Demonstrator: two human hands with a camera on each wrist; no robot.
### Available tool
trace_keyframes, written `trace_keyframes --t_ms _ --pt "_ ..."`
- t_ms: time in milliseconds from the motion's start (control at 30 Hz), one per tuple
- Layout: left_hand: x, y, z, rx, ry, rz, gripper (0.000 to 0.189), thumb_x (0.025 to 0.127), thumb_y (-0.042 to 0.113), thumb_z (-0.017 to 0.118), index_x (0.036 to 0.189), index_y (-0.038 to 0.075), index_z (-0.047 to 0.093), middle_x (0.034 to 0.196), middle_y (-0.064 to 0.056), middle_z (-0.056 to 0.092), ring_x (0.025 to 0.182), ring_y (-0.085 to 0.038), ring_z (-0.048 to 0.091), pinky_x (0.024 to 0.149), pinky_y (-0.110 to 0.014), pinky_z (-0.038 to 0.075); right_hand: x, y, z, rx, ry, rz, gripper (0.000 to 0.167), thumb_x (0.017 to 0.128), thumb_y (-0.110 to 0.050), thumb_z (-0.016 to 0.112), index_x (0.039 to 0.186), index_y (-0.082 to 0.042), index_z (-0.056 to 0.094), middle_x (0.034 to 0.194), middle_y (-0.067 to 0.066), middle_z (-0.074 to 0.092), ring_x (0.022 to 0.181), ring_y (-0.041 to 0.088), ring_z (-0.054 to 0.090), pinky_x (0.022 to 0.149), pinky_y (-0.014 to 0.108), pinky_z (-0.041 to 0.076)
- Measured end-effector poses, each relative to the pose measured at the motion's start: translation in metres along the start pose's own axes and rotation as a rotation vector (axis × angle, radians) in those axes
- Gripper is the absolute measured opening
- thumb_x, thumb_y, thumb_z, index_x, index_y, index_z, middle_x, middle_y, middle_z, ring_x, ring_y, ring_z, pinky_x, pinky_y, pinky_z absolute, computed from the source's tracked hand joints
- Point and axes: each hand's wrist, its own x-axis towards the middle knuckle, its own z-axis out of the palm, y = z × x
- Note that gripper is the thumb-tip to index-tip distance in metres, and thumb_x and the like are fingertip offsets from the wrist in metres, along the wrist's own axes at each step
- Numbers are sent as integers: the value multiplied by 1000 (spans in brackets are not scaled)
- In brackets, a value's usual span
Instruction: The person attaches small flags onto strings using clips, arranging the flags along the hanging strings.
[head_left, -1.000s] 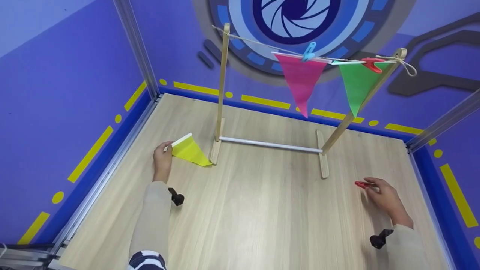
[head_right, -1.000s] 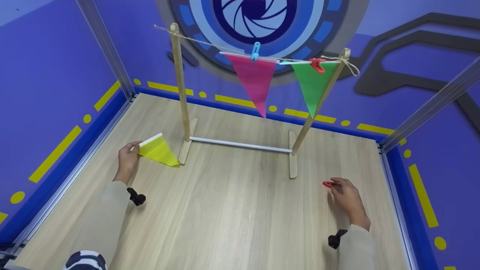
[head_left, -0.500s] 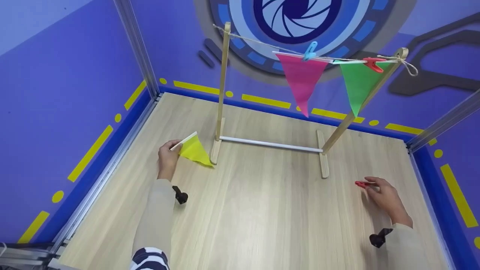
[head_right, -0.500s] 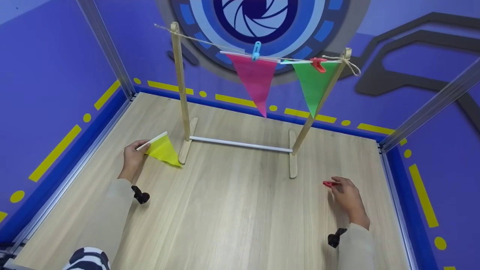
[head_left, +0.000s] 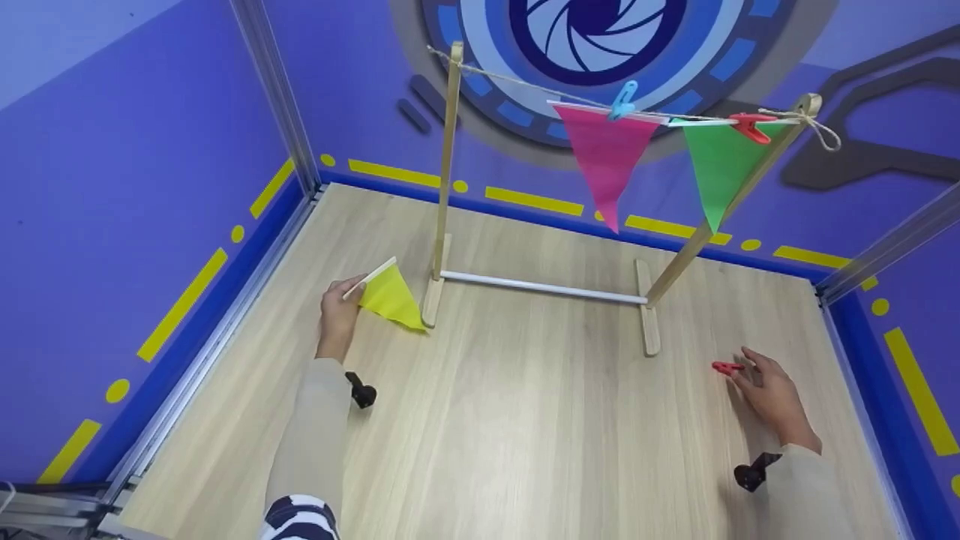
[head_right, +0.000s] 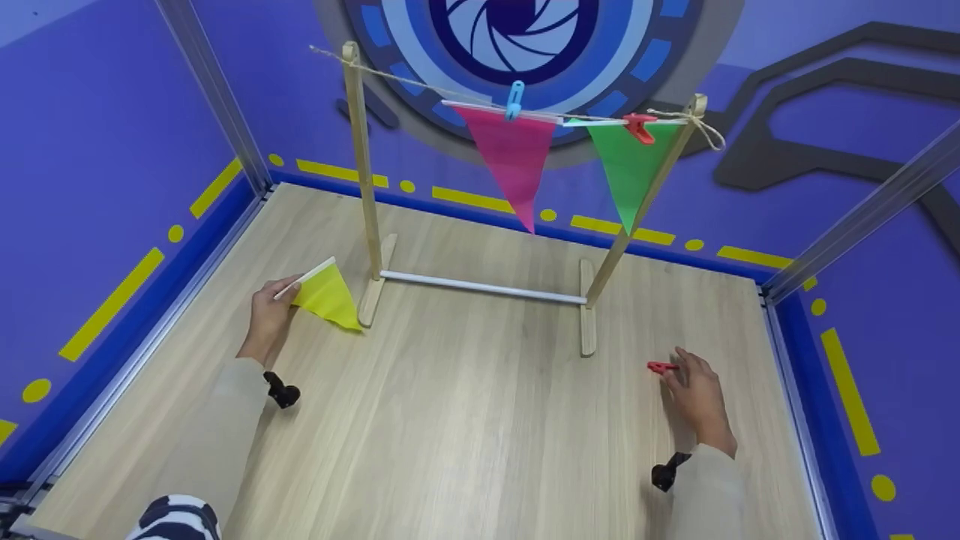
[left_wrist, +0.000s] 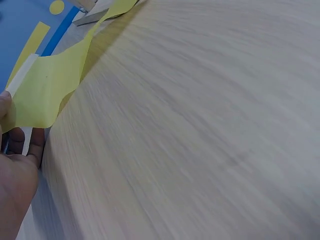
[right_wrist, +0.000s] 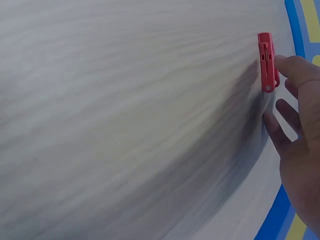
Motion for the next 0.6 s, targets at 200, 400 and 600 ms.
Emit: trace_keyframes --t_ms 200,400,600 --pt "-1 0 1 4 22 13 29 103 16 62 130 6 70 125 -13 61 128 -26 52 113 -38 37 1 1 4 -21 20 -36 56 103 -15 61 149 9 38 147 40 36 137 58 31 109 71 26" --pt "-2 0 3 -84 18 26 29 103 12 61 128 -2 68 122 -16 60 114 -20 54 96 -25 45 -1 2 11 -26 76 -55 46 99 -6 65 138 12 50 141 40 41 130 59 37 108 70 29" --pt "-2 0 3 -122 14 7 29 103 11 60 128 -3 68 120 -15 59 106 -15 53 87 -21 48 -2 5 15 -12 90 -3 41 100 -8 63 135 10 51 142 39 38 131 58 35 108 72 28"
